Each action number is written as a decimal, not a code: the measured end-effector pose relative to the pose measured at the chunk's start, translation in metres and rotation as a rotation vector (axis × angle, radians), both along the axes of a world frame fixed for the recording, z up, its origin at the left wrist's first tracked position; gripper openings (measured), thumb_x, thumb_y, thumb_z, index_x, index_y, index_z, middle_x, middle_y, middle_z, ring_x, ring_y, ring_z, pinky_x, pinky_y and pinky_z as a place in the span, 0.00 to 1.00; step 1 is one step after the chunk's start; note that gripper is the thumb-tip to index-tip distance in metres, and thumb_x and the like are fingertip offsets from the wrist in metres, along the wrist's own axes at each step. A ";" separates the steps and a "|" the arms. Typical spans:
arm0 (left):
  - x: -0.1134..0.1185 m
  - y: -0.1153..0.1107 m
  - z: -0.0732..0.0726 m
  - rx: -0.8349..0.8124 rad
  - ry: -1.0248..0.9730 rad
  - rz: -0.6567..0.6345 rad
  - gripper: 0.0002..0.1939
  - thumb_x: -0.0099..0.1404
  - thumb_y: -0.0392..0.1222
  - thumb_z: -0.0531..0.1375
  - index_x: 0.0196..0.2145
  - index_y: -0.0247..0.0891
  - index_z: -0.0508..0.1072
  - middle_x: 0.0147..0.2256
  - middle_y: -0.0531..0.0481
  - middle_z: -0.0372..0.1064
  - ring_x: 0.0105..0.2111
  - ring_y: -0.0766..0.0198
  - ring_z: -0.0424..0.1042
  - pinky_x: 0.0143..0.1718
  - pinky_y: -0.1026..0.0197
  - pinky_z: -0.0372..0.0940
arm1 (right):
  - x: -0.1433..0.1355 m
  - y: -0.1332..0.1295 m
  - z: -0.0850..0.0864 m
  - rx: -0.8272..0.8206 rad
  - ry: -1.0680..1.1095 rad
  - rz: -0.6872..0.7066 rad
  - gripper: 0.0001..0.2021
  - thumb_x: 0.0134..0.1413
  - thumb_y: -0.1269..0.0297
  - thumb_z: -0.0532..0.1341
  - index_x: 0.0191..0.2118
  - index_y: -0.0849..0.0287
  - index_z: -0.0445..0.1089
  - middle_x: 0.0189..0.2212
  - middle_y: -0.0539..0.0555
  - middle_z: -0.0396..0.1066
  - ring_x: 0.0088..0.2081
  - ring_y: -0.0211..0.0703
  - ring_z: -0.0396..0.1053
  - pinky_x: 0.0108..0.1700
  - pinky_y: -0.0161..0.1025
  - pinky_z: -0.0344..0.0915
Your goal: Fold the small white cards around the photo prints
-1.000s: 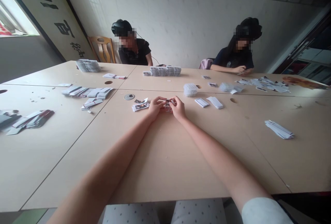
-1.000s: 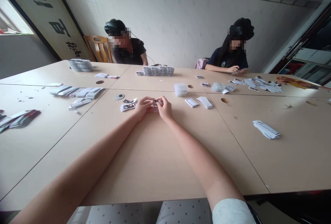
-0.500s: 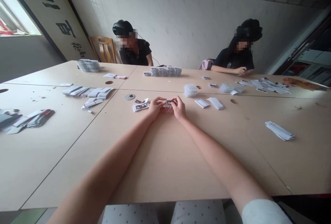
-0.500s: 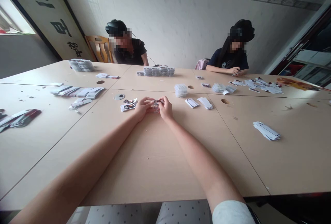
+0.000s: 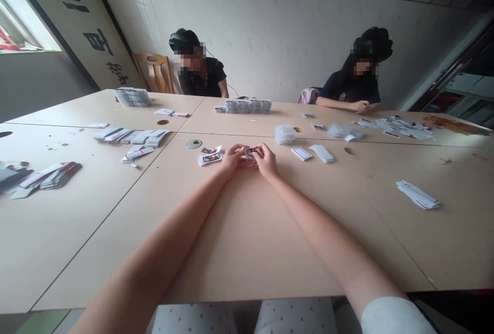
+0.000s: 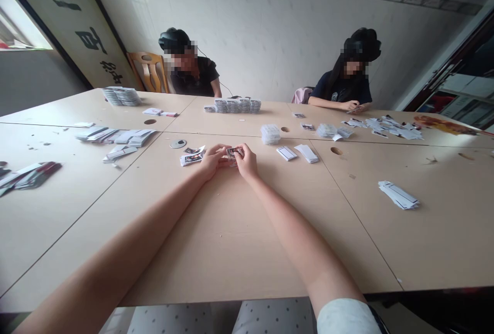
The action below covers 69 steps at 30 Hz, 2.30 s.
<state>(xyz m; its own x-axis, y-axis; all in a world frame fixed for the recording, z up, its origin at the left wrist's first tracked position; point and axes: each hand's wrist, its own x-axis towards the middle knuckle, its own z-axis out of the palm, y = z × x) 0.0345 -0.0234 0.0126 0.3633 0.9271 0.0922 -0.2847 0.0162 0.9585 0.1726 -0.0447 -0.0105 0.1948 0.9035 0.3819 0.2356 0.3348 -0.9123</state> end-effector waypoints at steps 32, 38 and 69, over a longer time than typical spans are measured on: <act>-0.002 -0.002 0.001 0.025 0.002 -0.008 0.16 0.54 0.44 0.68 0.37 0.33 0.71 0.35 0.44 0.75 0.32 0.60 0.76 0.39 0.52 0.73 | -0.001 -0.002 0.003 0.019 -0.023 -0.046 0.06 0.52 0.64 0.57 0.37 0.55 0.65 0.26 0.48 0.67 0.21 0.35 0.65 0.17 0.29 0.62; -0.003 -0.001 0.001 0.024 0.012 -0.020 0.16 0.55 0.43 0.67 0.38 0.33 0.71 0.36 0.44 0.75 0.32 0.60 0.76 0.39 0.51 0.73 | -0.001 -0.003 0.004 0.026 -0.036 -0.052 0.06 0.52 0.64 0.56 0.37 0.55 0.65 0.26 0.48 0.67 0.22 0.36 0.65 0.18 0.30 0.62; 0.000 -0.001 -0.001 0.055 0.038 0.053 0.18 0.52 0.48 0.68 0.34 0.33 0.70 0.33 0.45 0.75 0.27 0.62 0.75 0.32 0.56 0.74 | 0.000 0.000 0.001 0.111 -0.132 -0.067 0.05 0.54 0.65 0.56 0.37 0.55 0.66 0.28 0.49 0.70 0.30 0.40 0.69 0.32 0.35 0.67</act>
<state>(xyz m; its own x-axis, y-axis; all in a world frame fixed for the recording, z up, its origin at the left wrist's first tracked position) 0.0342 -0.0243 0.0114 0.3183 0.9389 0.1308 -0.2468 -0.0512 0.9677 0.1723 -0.0451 -0.0098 0.1945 0.8408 0.5051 0.3759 0.4118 -0.8301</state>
